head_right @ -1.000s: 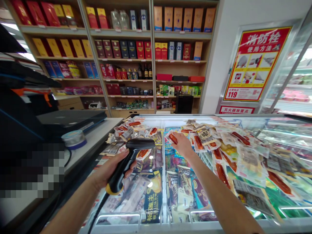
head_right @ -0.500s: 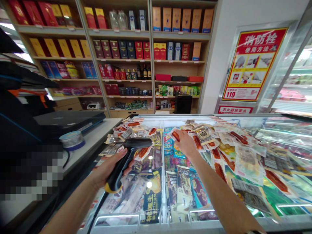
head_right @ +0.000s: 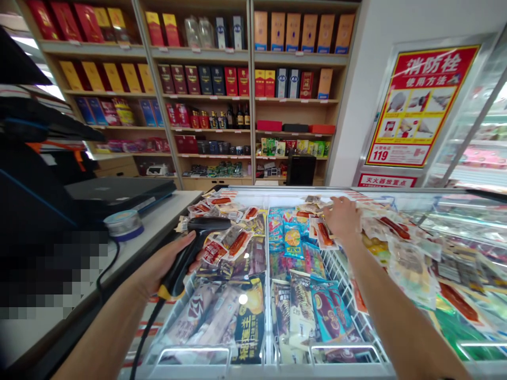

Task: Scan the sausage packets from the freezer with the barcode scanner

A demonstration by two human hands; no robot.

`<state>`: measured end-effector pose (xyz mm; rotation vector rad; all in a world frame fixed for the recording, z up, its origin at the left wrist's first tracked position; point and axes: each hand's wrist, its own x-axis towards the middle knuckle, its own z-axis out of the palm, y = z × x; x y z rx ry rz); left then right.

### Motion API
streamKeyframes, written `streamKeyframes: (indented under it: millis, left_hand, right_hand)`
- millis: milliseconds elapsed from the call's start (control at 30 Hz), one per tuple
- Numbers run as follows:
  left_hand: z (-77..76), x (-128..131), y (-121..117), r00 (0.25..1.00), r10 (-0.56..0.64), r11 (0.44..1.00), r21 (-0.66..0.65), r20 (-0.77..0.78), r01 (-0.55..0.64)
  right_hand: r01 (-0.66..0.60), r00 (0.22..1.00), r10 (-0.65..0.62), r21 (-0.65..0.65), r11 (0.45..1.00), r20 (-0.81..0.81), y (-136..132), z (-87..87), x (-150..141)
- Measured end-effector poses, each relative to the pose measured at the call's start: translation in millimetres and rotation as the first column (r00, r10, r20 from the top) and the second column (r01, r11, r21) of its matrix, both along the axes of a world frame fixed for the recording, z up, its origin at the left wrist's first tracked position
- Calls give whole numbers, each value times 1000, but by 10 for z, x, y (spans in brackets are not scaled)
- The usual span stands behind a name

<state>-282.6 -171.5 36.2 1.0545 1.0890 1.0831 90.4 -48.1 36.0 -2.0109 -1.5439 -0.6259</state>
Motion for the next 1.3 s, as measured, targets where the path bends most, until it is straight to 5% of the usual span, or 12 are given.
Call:
streamKeyframes:
  millis: [67, 167, 233, 400, 600, 867, 1300]
  left_hand:
    - [1, -15, 5, 1000, 15, 1000, -6, -1, -15]
    - [9, -6, -2, 999, 42, 999, -22, -2, -42]
    - [18, 19, -17, 999, 47, 999, -5, -20, -47]
    - [28, 91, -53, 997, 41, 999, 38, -60, -39]
    - [-19, 79, -22, 999, -48, 999, 9, -21, 49]
    - [-12, 171, -67, 991, -118, 993, -19, 57, 120]
    - [-19, 243, -86, 985, -148, 989, -15, 90, 150]
  right_hand:
    - [-201, 979, 199, -67, 977, -34, -84, -86, -420]
    - [-472, 882, 444, -287, 834, -160, -236, -262, -1131]
    - [-502, 865, 465, -365, 784, -190, -337, -372, -1536]
    - [-511, 860, 484, -276, 814, -163, -461, -493, -2047]
    - [-479, 878, 450, -327, 814, -165, -298, -551, -1785]
    - [-600, 795, 573, -121, 791, -199, -213, -631, -1221]
    - [-609, 788, 597, -48, 792, -150, -248, -610, -1118]
